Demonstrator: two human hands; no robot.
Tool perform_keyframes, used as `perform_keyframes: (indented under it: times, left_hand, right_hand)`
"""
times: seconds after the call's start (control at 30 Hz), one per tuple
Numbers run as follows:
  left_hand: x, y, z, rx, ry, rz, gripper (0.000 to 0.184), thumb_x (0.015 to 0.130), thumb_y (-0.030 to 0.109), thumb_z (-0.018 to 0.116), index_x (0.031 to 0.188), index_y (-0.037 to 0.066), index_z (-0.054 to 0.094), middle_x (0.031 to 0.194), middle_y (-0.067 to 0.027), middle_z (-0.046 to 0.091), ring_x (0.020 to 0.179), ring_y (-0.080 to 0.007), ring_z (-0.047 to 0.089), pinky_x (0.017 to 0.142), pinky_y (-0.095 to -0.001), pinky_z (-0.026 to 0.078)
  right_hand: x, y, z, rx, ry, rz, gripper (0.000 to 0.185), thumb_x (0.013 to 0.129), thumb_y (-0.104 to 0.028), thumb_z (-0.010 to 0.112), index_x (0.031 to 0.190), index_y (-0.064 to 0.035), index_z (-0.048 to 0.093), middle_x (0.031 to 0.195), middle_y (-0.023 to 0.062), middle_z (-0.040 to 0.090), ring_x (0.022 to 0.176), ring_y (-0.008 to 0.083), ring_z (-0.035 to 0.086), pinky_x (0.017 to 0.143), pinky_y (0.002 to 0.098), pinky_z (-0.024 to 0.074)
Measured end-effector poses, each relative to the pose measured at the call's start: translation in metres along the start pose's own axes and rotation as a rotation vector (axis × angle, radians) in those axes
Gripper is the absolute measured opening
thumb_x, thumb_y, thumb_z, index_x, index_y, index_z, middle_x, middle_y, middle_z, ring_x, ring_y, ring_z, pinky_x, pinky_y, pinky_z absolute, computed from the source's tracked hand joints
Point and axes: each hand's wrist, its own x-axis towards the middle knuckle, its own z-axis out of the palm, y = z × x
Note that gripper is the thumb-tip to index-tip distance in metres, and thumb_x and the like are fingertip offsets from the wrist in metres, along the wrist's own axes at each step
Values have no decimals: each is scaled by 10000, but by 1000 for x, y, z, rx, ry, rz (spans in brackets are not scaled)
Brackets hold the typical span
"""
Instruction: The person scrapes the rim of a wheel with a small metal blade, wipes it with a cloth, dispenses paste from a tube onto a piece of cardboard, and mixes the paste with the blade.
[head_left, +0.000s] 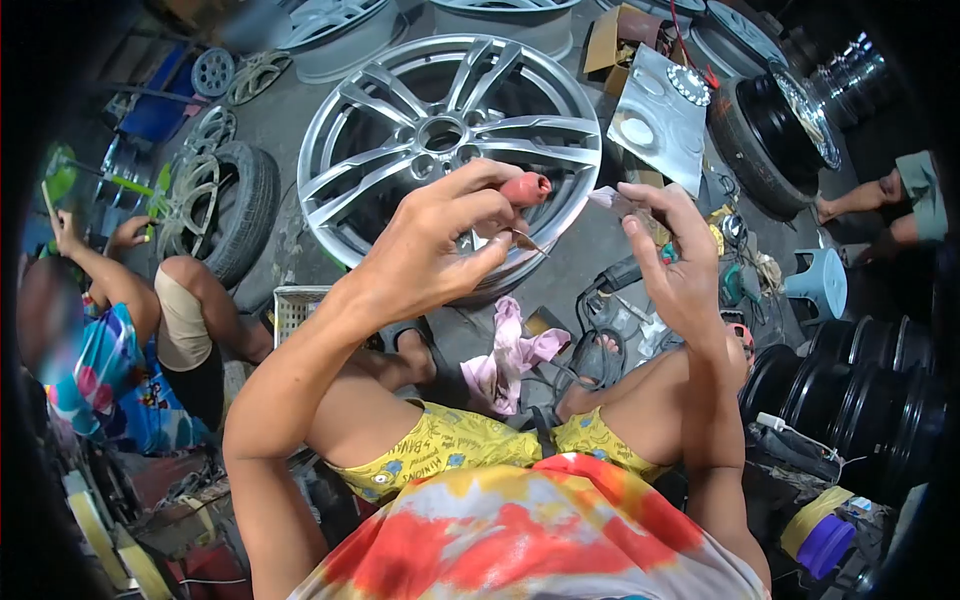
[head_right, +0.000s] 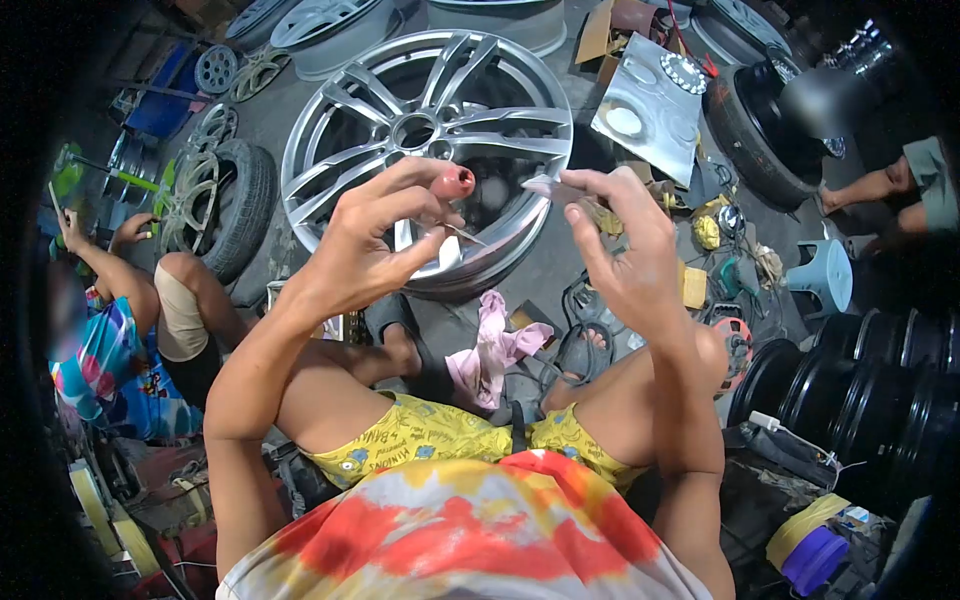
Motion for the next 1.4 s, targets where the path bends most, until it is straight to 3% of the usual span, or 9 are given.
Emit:
perform_keyframes:
  times: [0.07,0.13,0.2,0.43,0.97,1.17,1.27,1.37,1.4]
  left_hand:
    - [2,-1,2,18,-37,-4,125,794,-42,681,914,-7,672,1221,-155,642,1074,-278,670,888,-371,547]
    - [5,0,2,206,-80,143,163,773,-48,680,929,-4,661,1235,-150,634,1054,-296,670,887,-374,548]
    - [6,-3,5,241,-97,148,176,762,-44,686,931,1,660,1236,-144,633,1052,-303,666,889,-377,547]
    - [5,-8,-1,352,-168,166,204,772,-4,694,963,33,632,1247,-121,629,1056,-326,645,891,-415,538]
    - [2,-14,-3,467,-242,166,240,791,4,698,1020,30,632,1277,-133,599,1112,-352,622,939,-435,532]
    - [1,-10,-6,481,-256,141,257,792,22,703,1043,38,649,1269,-143,593,1108,-367,621,934,-447,531]
    - [2,-11,-7,424,-255,93,242,801,46,707,1041,44,678,1216,-142,615,1072,-325,646,871,-400,548]
    - [3,-14,-5,74,-98,-211,178,854,98,703,1016,25,706,1050,-95,669,894,-161,664,761,-289,528]
    - [3,-14,-6,76,-93,-214,178,854,98,703,1016,25,706,1050,-95,669,894,-161,664,761,-289,528]
  right_hand:
    - [2,-5,13,232,308,-89,241,837,34,716,1071,13,663,848,91,620,757,185,616,710,305,507]
    - [5,-12,6,203,311,-100,244,784,64,750,1002,-2,664,869,96,655,746,178,648,686,289,528]
    - [7,-12,3,160,273,-229,258,782,67,745,1017,-1,664,865,98,651,738,171,642,653,282,521]
    - [7,-18,0,117,211,-270,300,740,90,738,1019,-6,688,837,87,637,687,177,616,597,275,497]
    - [9,-23,18,81,154,-212,287,749,80,727,1014,-23,693,845,90,615,695,210,618,590,301,504]
    - [6,-20,16,246,90,28,187,827,15,704,1013,1,698,845,60,624,742,122,618,641,257,486]
    - [5,-14,22,383,151,69,149,858,-16,697,1005,11,698,836,50,622,742,101,599,672,250,479]
    - [4,-10,21,375,149,70,139,867,-30,700,1000,11,698,836,55,622,740,107,597,690,261,486]
    - [3,-8,22,369,160,57,134,869,-17,702,999,9,694,839,56,621,740,107,594,679,257,483]
